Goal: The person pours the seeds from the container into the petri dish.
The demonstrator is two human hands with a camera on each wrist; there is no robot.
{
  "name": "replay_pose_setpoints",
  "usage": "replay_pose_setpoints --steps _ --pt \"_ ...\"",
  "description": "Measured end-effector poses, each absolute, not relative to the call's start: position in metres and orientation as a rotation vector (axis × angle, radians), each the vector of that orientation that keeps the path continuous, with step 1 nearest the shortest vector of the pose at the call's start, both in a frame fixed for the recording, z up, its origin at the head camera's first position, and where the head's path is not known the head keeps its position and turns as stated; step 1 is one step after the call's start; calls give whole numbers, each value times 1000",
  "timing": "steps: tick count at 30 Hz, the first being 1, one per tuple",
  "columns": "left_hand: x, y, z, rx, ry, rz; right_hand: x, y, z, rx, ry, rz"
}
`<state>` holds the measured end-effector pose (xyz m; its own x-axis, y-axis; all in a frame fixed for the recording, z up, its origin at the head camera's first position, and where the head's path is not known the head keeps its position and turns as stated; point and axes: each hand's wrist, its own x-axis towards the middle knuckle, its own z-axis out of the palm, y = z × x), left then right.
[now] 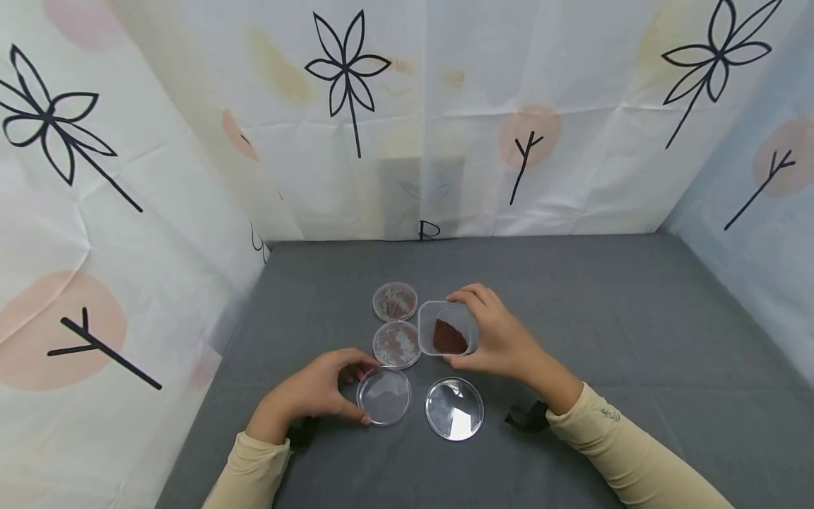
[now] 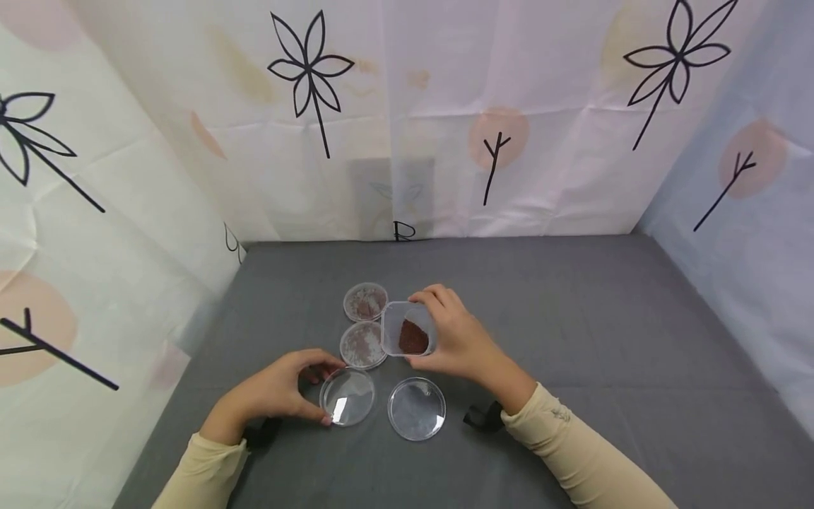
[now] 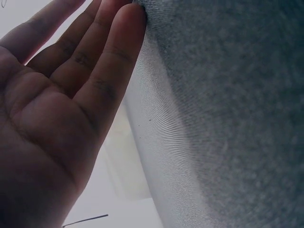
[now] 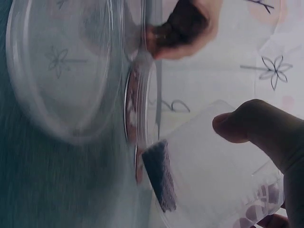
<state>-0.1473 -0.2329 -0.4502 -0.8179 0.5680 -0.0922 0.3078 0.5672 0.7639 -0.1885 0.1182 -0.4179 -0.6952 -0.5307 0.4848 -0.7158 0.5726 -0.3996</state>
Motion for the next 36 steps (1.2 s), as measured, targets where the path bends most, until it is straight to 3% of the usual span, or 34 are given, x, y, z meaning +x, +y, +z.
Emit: replay_pose_setpoints --steps 17,36 --pt "-147 -236 -452 723 2467 1109 -173 69 -422 1253 -2310 571" --pt "-146 -235 -452 726 2427 1165 -168 52 -425 1425 -2200 364"
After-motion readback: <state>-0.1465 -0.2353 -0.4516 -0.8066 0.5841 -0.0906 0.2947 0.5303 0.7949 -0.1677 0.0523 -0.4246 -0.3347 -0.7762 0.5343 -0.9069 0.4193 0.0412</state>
